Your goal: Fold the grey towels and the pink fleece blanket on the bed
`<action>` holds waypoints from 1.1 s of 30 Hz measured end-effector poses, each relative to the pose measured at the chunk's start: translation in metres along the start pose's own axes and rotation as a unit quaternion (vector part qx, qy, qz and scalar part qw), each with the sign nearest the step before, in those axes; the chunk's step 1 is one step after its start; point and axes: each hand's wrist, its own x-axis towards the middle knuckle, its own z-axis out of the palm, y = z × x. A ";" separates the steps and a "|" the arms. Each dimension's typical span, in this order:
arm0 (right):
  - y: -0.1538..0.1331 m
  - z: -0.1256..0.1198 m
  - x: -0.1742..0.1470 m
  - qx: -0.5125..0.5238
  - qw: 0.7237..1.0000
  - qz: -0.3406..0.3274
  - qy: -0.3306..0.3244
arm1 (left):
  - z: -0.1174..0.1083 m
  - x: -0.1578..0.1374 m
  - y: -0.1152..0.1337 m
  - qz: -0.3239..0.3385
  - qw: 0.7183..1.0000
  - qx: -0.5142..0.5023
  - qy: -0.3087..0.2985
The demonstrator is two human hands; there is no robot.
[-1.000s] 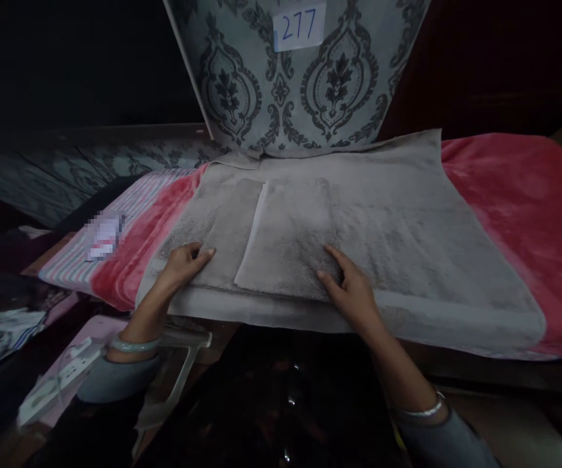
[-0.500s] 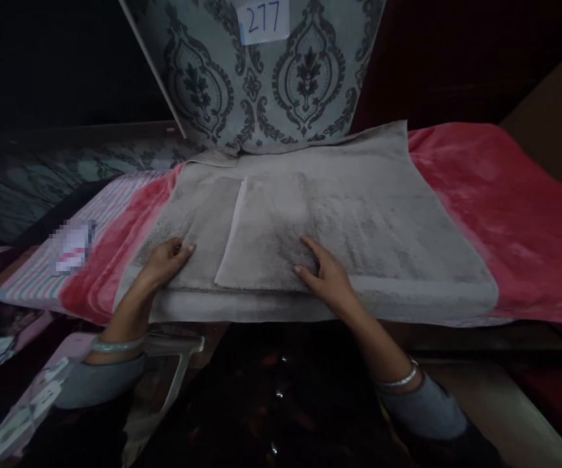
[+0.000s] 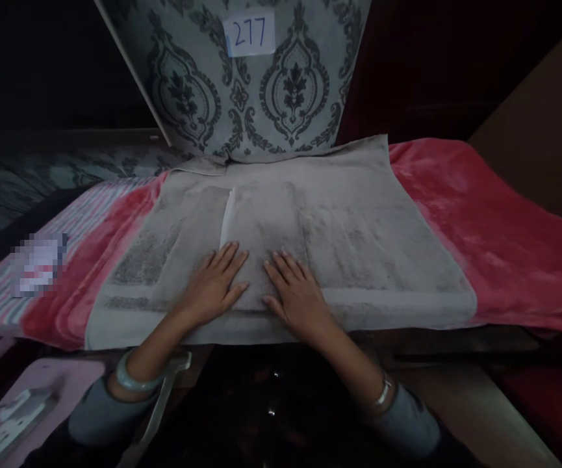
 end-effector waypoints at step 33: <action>0.024 -0.045 0.011 0.069 0.988 -0.137 0.029 | -0.003 -0.017 0.019 0.050 0.993 -0.010 0.109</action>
